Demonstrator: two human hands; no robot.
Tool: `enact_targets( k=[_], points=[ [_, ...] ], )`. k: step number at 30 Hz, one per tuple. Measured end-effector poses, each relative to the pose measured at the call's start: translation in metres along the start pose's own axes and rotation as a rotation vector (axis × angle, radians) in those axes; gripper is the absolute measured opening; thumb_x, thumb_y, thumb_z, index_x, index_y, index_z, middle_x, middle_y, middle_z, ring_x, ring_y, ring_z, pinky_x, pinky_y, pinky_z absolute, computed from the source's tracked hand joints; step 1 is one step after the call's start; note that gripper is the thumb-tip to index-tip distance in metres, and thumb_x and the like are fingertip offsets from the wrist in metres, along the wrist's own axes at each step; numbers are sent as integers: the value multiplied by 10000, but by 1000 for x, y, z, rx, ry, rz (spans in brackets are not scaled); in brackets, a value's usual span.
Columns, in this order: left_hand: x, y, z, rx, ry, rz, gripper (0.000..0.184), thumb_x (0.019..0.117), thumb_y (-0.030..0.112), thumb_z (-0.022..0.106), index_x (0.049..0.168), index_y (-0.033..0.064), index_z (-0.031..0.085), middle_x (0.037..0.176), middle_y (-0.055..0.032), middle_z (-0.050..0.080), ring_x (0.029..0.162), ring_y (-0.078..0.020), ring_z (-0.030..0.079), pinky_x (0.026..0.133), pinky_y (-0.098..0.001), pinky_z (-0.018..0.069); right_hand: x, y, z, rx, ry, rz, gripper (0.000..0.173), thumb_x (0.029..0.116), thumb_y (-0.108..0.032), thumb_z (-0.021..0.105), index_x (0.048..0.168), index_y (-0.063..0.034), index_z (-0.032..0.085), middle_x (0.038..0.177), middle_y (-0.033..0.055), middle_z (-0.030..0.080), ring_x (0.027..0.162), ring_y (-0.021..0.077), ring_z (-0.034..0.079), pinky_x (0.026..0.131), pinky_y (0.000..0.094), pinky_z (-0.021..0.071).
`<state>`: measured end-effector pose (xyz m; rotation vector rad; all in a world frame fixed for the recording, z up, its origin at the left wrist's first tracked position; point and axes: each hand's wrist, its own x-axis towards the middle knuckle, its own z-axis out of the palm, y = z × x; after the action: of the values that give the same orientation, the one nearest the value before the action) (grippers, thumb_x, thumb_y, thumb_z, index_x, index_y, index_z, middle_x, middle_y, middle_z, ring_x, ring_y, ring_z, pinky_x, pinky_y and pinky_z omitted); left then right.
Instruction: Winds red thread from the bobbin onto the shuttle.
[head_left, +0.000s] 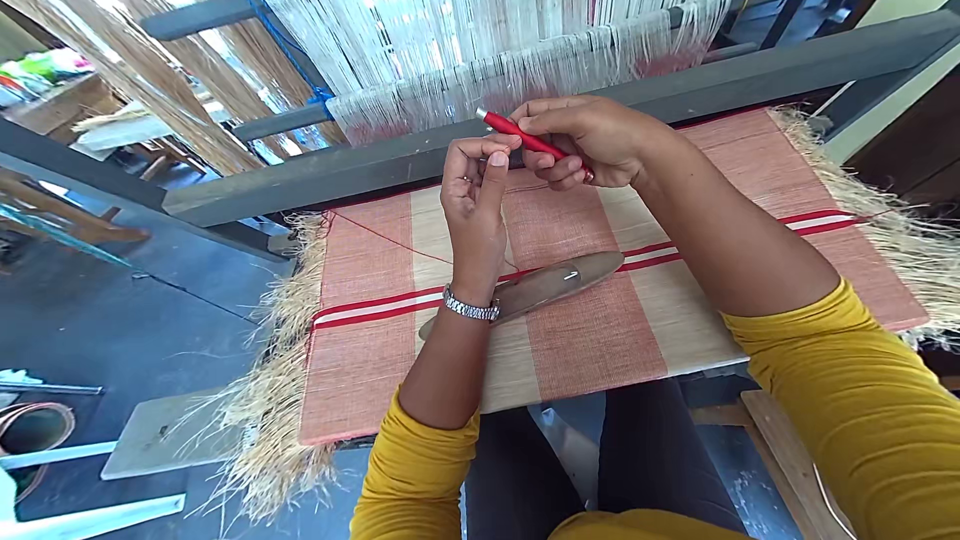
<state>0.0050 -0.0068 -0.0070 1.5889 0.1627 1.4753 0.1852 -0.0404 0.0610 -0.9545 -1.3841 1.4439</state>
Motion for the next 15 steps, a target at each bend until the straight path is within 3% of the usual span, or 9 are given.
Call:
enact_targets(
  k=[6, 15],
  points=[
    [7, -2, -3, 39, -5, 48, 152, 1086, 71, 417, 1141, 51, 558, 1040, -44, 620, 775, -80, 542, 620, -222, 431, 2, 3, -4, 157, -115, 13, 255, 1118, -238, 322, 1186, -128, 542, 719, -14, 509, 427, 15, 389, 375, 141, 346],
    [6, 0, -3, -48, 33, -13, 135, 1075, 85, 452, 1125, 59, 575, 967, -21, 586, 735, -76, 516, 604, -218, 419, 3, 6, -4, 215, -140, 25, 240, 1117, -227, 337, 1212, -125, 533, 833, 16, 541, 436, 12, 392, 371, 136, 357]
  ],
)
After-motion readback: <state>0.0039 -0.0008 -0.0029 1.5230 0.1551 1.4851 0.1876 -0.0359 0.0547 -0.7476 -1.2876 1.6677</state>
